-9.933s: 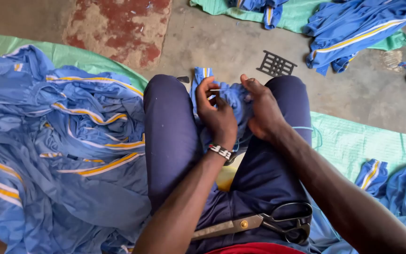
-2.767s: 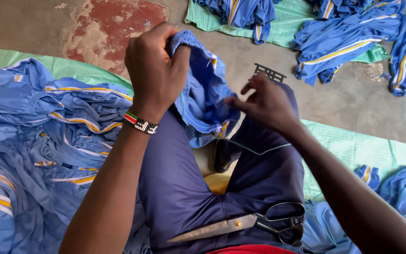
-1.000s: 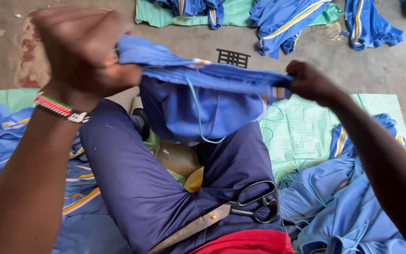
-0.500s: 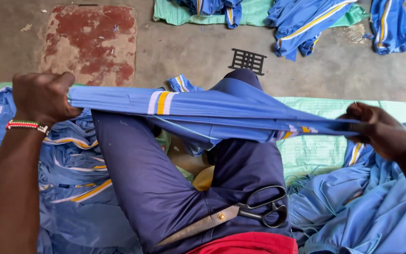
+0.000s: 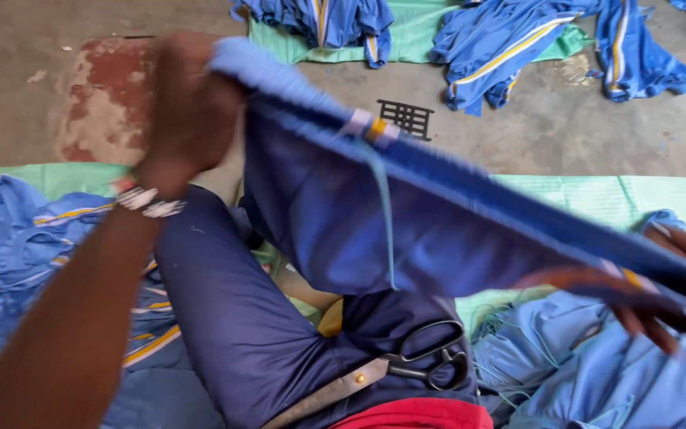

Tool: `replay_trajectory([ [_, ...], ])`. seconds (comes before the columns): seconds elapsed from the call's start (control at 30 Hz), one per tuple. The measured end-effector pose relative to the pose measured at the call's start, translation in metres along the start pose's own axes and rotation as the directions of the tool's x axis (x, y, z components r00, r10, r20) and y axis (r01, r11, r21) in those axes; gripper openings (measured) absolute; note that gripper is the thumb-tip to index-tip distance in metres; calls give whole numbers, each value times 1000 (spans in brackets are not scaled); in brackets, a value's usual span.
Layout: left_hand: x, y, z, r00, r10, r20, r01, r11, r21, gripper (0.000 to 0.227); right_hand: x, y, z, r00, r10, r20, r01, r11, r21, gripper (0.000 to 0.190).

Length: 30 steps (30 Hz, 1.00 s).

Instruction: Inserting a blue drawstring into the waistband of blue athletic trousers using a threading tool and cutting the excess string with scissors.

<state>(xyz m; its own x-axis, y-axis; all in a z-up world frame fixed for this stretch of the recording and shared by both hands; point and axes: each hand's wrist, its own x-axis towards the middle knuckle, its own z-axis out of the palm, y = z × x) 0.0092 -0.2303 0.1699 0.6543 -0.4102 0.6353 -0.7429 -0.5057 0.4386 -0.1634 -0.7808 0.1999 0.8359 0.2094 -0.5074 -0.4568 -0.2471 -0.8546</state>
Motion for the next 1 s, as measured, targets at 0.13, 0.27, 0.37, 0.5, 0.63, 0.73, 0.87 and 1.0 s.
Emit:
replay_trajectory([
  [0.13, 11, 8, 108, 486, -567, 665, 841, 95, -533, 37, 100, 57, 45, 994, 88, -58, -83, 993, 86, 37],
  [0.27, 4, 15, 132, 206, -478, 854, 832, -374, -410, 56, 159, 97, 42, 944, 232, -234, -266, 956, -123, 17],
  [0.37, 0, 16, 124, 217, -436, 873, 838, -375, -396, 69, 153, 65, 74, 883, -233, -407, -27, 841, -540, 39],
  [0.5, -4, 19, 115, 241, -435, 868, 827, -375, -418, 59, 127, 2, 140, 593, -724, -352, 279, 595, -754, 30],
  [0.63, 6, 46, 111, 322, -532, 783, 879, -140, -456, 55, 136, -29, 183, 620, -759, -199, 312, 471, -825, 50],
  [0.73, 4, 21, 177, 407, -632, 660, 903, 166, -397, 39, 170, -14, 188, 868, -447, -217, 196, 709, -677, 60],
  [0.87, 1, -15, 260, 570, -684, 454, 804, 579, -138, 31, 182, 10, 173, 871, -344, -351, 354, 935, -37, 34],
  [1.0, 42, 19, 298, 624, -673, 397, 781, 557, -283, 28, 178, 21, 124, 813, -308, -494, 392, 917, 72, 43],
])
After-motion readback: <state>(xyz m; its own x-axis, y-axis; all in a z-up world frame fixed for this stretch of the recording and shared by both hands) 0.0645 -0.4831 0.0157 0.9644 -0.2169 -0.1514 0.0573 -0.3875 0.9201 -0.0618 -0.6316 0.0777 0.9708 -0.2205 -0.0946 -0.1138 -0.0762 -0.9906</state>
